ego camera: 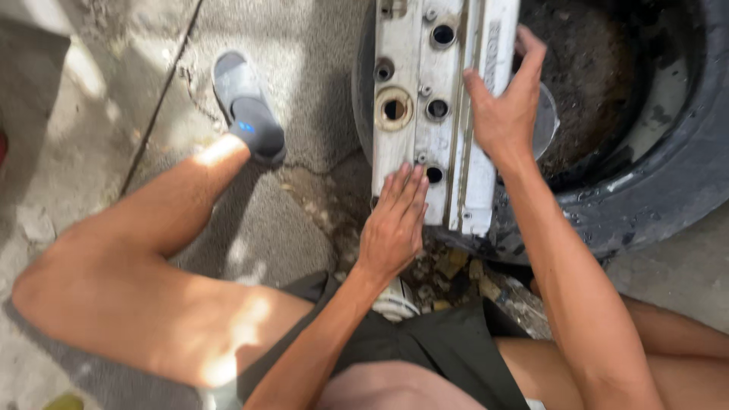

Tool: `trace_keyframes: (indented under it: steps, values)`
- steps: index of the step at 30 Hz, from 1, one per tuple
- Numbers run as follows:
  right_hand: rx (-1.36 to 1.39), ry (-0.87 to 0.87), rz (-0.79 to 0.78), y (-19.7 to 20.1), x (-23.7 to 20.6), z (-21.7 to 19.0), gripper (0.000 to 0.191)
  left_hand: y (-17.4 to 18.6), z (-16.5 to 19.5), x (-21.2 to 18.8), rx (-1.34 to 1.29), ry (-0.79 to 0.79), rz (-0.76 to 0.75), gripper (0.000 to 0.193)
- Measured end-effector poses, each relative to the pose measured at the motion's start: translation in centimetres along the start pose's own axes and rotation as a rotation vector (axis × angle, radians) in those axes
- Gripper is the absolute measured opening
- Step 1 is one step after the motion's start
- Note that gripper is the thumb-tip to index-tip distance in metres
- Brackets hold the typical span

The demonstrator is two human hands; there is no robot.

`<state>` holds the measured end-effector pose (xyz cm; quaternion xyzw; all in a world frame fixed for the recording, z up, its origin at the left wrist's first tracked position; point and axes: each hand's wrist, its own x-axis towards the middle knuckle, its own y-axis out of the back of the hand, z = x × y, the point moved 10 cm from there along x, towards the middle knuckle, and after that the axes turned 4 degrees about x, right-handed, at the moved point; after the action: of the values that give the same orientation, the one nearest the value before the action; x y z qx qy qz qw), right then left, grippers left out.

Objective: The person sits on the concrete ground and scrubs a Honda motorcycle engine cylinder head cover with a sponge, dipping it in a bucket of water set inside a tire. They turn the part over and continue scrubbing its other side and edges, working the surface section by section.

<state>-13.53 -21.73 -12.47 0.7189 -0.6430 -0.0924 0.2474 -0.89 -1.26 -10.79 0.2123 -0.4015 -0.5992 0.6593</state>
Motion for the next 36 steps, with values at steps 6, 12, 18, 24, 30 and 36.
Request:
trace_keyframes:
  steps: [6, 12, 18, 24, 30, 36]
  values:
    - [-0.053, -0.039, 0.013, 0.3, 0.3, 0.3, 0.07, 0.8, 1.0, -1.9, 0.046, 0.015, -0.069, 0.045]
    - [-0.022, -0.038, 0.027, 0.4, -0.2, 0.2, 0.07, -0.3, -2.3, 2.6, -0.016, 0.118, 0.042, 0.048]
    - [-0.062, -0.028, 0.027, 0.4, 0.4, 0.3, 0.07, 0.8, -0.5, -0.7, -0.047, 0.159, -0.05, 0.051]
    - [-0.018, -0.057, 0.004, 0.1, 0.0, 0.3, 0.07, -0.7, -3.0, 5.3, 0.012, 0.116, 0.06, 0.049]
    - [-0.05, -0.027, 0.041, 0.6, 0.7, -1.5, 0.068, 0.1, -2.3, 4.0, 0.0, 0.091, 0.009, 0.049]
    - [0.021, -0.173, 0.016, 0.5, 0.5, -0.4, 0.071, -0.9, -3.5, 7.0, 0.038, 0.113, 0.041, 0.05]
